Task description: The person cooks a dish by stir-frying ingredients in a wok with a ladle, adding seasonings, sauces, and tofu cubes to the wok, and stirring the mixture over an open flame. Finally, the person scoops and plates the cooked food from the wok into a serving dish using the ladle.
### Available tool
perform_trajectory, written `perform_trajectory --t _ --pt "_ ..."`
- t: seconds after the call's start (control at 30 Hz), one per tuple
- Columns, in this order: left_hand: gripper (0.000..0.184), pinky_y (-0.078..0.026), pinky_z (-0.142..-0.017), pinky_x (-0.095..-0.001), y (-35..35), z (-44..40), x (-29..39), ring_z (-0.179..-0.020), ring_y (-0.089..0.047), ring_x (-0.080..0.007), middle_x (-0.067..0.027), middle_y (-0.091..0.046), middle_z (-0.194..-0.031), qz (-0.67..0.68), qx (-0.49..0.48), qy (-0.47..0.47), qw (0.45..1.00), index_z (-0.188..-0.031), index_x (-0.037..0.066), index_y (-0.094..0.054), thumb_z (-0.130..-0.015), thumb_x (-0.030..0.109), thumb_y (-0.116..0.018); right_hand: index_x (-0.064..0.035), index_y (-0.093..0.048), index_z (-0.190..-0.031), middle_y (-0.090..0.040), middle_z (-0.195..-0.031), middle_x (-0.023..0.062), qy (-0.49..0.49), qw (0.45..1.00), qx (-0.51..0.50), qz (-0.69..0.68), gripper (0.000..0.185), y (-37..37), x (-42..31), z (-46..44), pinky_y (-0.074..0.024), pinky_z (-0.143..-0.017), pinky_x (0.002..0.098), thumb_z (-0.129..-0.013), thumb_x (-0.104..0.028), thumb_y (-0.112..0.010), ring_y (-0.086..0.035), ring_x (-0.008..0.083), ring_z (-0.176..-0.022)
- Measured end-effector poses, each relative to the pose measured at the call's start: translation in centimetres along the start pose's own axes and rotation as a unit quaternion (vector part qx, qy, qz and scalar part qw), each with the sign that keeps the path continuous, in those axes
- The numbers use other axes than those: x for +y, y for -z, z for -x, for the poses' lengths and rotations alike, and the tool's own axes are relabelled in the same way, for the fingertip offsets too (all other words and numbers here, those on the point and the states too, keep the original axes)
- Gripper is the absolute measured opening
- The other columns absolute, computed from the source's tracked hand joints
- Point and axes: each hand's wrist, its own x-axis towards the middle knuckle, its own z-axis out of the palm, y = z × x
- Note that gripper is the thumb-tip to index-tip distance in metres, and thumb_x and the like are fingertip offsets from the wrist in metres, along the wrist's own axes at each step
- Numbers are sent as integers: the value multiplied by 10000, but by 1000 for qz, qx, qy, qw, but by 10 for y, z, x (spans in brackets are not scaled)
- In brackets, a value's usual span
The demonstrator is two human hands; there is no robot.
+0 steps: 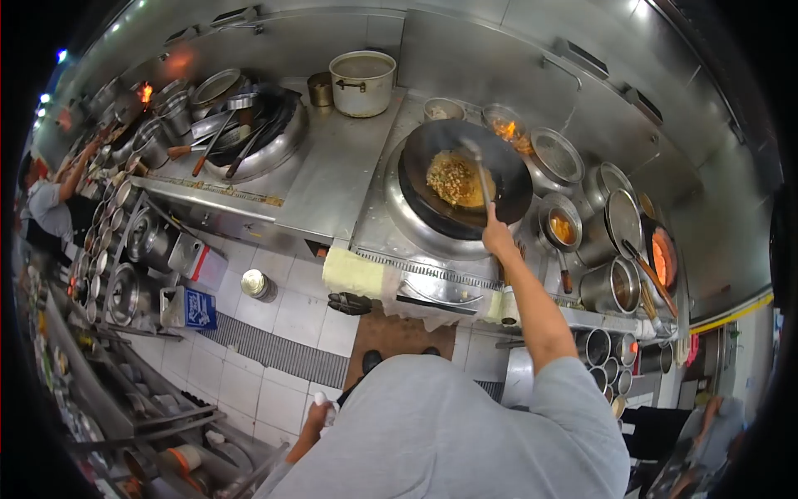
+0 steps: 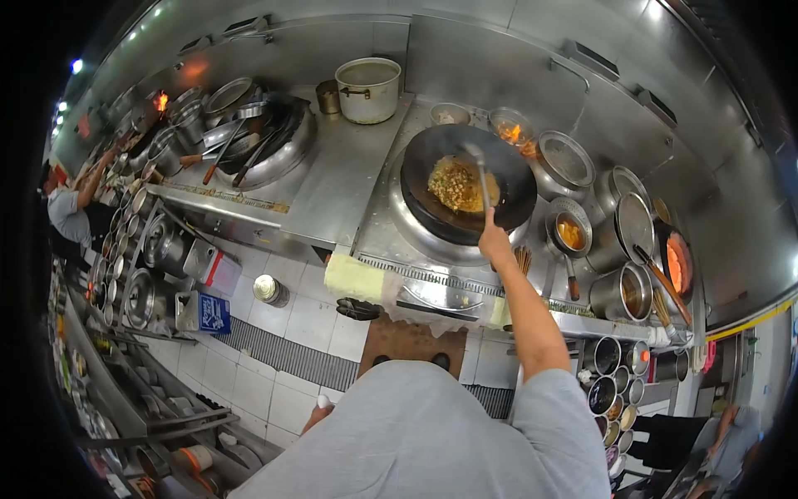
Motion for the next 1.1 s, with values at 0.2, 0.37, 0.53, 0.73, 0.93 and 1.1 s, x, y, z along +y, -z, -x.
perform_trajectory --t 0.2,0.37,0.53,0.73,0.93,1.1 --pt "266 -486 -534 -381 -1 -30 -6 -642 -601 -238 -104 -611 -795 83 -17 -9 996 -947 20 -590 -754 197 -640 -197 -186 -1507 -626 -879 321 144 969 -56 193 726 73 2 110 -474 -773 546 -854 -59 -471 -623 473 -799" --pt "261 -499 -553 -378 0 -37 25 -670 -609 -246 -108 -617 -812 -10 -11 -41 999 -970 15 -575 -763 160 -640 -224 -171 -1510 -626 -894 303 88 982 -166 -36 708 105 -44 142 -473 -774 497 -886 -139 -495 -628 442 -818" --pt "250 -501 -563 -376 14 -72 35 -701 -610 -240 -107 -613 -816 22 -50 -40 998 -968 22 -574 -763 153 -630 -221 -176 -1512 -616 -915 300 51 988 -144 -17 705 76 -17 126 -468 -767 462 -896 -174 -516 -623 412 -794" --pt "224 -494 -559 -373 16 -88 45 -680 -605 -232 -101 -610 -805 157 -8 3 988 -994 19 -580 -809 142 -602 -287 -225 -1498 -633 -881 263 -28 967 -246 -56 700 119 -11 139 -475 -771 468 -883 -148 -529 -624 427 -826" --pt "209 -472 -560 -359 19 -98 40 -645 -578 -200 -86 -607 -788 120 -18 -52 991 -970 30 -594 -808 162 -602 -278 -192 -1503 -610 -1019 312 134 975 -160 76 725 168 27 154 -467 -851 480 -883 -167 -550 -614 423 -927" --pt "301 -479 -611 -367 14 -70 30 -681 -589 -210 -109 -628 -835 -168 -95 -134 972 -1009 -4 -603 -783 191 -639 -291 -300 -1467 -650 -907 232 91 966 -130 202 695 174 53 127 -500 -806 488 -847 -107 -556 -643 397 -878"
